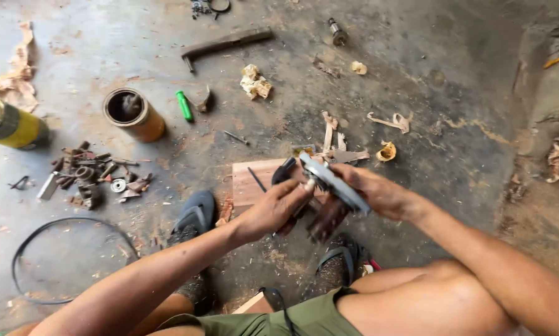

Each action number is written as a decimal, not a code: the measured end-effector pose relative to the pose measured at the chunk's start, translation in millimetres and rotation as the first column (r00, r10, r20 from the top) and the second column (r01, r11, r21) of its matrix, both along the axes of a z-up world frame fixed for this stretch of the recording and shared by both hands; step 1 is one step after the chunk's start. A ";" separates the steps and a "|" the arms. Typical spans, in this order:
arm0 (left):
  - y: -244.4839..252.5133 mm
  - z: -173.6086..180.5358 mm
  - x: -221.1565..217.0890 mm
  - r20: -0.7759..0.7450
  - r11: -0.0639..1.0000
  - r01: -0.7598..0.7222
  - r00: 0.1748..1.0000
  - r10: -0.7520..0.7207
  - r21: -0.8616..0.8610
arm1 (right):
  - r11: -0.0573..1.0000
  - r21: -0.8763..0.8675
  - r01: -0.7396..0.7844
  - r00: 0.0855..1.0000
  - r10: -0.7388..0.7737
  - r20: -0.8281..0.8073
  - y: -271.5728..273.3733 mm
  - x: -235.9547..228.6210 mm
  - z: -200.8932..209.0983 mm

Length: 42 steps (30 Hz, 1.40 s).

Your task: Disassembling and repairing a small electric motor component using a hammer and prying tools.

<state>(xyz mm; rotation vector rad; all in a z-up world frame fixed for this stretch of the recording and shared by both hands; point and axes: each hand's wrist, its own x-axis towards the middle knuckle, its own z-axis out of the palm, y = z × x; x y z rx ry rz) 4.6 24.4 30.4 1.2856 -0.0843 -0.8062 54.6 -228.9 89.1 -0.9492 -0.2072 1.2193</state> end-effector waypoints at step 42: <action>73.1 -139.9 58.7 -0.129 0.907 -0.387 0.904 0.408 0.164 | 0.536 -0.722 0.437 0.497 0.526 0.691 133.9 -22.2 -120.3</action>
